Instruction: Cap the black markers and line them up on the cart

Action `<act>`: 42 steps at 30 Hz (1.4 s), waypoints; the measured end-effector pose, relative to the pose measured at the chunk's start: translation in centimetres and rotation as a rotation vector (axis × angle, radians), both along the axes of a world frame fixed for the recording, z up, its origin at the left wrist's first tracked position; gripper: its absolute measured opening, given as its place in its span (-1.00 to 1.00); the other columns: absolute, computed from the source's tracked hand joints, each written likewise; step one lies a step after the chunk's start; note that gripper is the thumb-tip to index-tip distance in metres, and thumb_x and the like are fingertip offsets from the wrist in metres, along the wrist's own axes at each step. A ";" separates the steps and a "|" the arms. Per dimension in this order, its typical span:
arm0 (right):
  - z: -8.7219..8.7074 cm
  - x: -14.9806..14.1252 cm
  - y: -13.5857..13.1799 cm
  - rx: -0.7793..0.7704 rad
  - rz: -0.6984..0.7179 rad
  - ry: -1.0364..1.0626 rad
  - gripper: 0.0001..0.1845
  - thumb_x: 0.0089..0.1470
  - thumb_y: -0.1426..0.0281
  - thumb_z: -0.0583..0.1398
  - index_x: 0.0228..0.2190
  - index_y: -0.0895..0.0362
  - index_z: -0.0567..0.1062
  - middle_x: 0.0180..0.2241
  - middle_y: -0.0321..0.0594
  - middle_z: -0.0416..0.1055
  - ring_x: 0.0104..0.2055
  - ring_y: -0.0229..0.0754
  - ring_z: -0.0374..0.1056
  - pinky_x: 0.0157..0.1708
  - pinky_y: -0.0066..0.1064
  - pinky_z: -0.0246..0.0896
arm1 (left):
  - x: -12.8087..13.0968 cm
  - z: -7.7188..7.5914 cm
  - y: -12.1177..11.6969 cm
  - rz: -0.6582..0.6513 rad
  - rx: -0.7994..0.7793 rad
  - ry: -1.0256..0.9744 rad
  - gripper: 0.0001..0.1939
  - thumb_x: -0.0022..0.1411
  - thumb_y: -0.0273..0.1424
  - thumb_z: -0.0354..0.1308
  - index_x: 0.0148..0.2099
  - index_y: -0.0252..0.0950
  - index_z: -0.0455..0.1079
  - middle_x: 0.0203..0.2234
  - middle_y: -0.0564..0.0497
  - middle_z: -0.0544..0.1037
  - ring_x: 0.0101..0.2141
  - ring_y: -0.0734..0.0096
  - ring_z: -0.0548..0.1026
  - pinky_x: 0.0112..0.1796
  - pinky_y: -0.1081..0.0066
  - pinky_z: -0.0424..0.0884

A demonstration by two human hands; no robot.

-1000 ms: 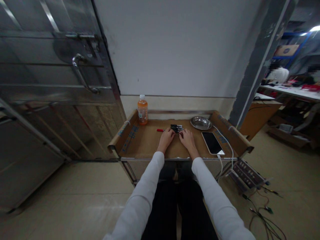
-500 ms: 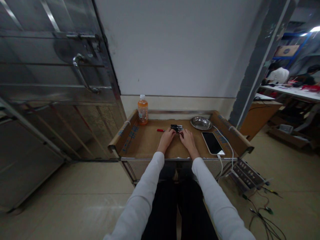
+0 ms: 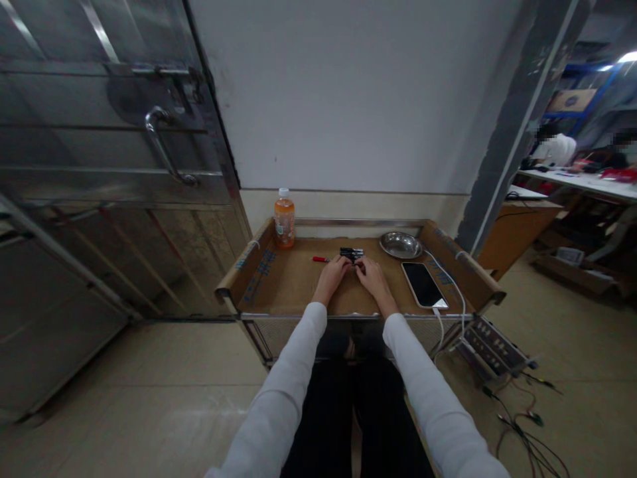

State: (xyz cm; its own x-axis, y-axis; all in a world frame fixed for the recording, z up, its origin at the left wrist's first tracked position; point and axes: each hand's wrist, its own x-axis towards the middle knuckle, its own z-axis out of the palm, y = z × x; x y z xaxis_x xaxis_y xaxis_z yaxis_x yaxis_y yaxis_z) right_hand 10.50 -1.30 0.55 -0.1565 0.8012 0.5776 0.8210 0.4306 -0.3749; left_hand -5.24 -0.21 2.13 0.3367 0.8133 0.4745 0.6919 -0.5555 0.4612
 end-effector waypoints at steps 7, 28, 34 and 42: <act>0.0 0.0 -0.1 -0.020 0.054 0.062 -0.77 0.11 0.48 0.06 -0.21 0.11 0.44 -0.22 -0.14 0.48 -0.20 -0.16 0.38 -0.16 -0.36 0.24 | 0.0 -0.1 0.0 -0.045 0.022 -0.006 -0.86 0.28 -0.48 0.02 -0.14 -0.25 0.36 -0.20 -0.04 0.51 -0.16 0.38 0.48 -0.08 0.37 0.37; 0.1 -0.2 -0.1 0.058 -0.151 -0.005 -0.74 0.23 0.37 0.01 -0.18 0.18 0.45 -0.19 -0.07 0.51 -0.16 -0.10 0.39 -0.12 -0.31 0.15 | 0.1 -0.6 0.6 0.004 0.082 0.179 -0.70 0.23 -0.39 0.11 0.02 -0.24 0.39 -0.08 -0.12 0.46 -0.04 0.21 0.39 0.02 0.19 0.29; 0.0 0.2 -0.2 0.080 -0.148 -0.009 -0.71 0.24 0.40 0.00 -0.18 0.15 0.49 -0.20 -0.10 0.49 -0.16 -0.12 0.36 -0.12 -0.34 0.14 | 0.1 -0.4 0.1 0.080 0.062 0.207 -0.81 0.25 -0.30 0.11 -0.15 -0.26 0.44 -0.15 -0.11 0.43 -0.08 0.20 0.37 -0.03 0.19 0.28; -0.1 0.8 -0.2 0.072 -0.228 0.084 -0.68 0.21 0.45 0.01 -0.16 0.14 0.53 -0.21 -0.07 0.48 -0.17 -0.13 0.35 -0.11 -0.34 0.18 | 0.2 -0.4 0.2 0.029 0.126 0.047 -0.86 0.29 -0.37 0.06 -0.14 -0.26 0.39 -0.19 -0.06 0.51 -0.19 0.32 0.46 -0.10 0.33 0.33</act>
